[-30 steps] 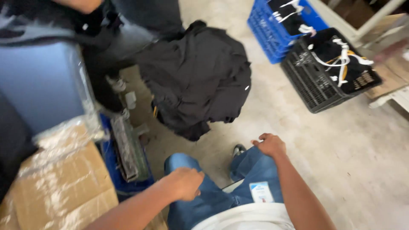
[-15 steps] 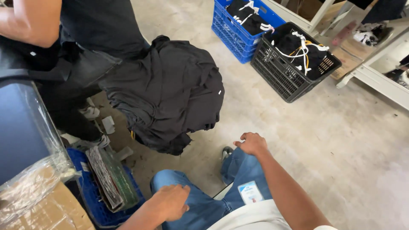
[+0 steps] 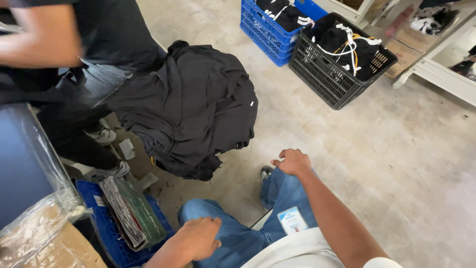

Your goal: Sorting and stacking black garments from a pile onto a table in a factory setting

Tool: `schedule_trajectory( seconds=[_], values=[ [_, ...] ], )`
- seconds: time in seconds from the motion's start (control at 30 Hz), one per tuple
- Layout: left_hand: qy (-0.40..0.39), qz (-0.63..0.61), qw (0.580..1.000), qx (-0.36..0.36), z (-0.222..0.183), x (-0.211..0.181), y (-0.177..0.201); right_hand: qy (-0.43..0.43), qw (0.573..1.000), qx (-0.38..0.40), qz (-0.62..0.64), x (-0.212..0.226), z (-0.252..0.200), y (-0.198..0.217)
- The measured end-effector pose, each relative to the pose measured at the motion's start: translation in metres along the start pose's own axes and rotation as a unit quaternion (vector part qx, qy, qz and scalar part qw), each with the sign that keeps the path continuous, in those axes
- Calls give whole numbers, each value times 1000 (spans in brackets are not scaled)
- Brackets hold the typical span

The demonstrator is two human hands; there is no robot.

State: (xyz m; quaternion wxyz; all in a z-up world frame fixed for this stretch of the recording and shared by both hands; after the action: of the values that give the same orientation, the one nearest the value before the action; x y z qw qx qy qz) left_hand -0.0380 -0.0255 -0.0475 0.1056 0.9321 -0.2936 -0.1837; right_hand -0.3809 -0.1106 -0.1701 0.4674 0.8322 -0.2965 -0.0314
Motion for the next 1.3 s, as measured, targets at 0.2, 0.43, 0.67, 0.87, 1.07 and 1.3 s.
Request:
schedule_trajectory(
  seconds=[0.2, 0.43, 0.67, 0.87, 1.07, 1.3],
  values=[
    [-18, 21, 998, -49, 2, 2, -2, -17, 1000, -4, 1, 1, -5, 2],
    [-18, 69, 972, -224, 42, 21, -14, 39, 998, -53, -25, 3, 5, 6],
    [-38, 45, 985, -161, 5, 2, 2, -1, 999, -17, -30, 7, -2, 3],
    [-16, 67, 987, -142, -2, -2, 1, -19, 999, -19, -20, 14, -15, 9],
    [-9, 78, 984, -157, 6, 1, -3, -32, 999, -11, -5, 21, -27, 12],
    [-26, 26, 973, -229, 20, 8, -7, 22, 999, -46, -16, 4, 1, 3]
  ],
)
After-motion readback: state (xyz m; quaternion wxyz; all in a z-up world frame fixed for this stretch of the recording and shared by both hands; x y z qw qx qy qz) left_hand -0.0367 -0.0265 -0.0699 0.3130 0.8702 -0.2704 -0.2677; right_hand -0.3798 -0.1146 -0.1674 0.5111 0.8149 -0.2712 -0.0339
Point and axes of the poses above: each hand's wrist, its own z-axis towards the middle knuckle, its own y-axis out of the back of the hand, x = y × z, the point moved 7 cm from there along z, towards the middle knuckle, and after that the axes turned 4 degrees about z, right-handed, at the moved point
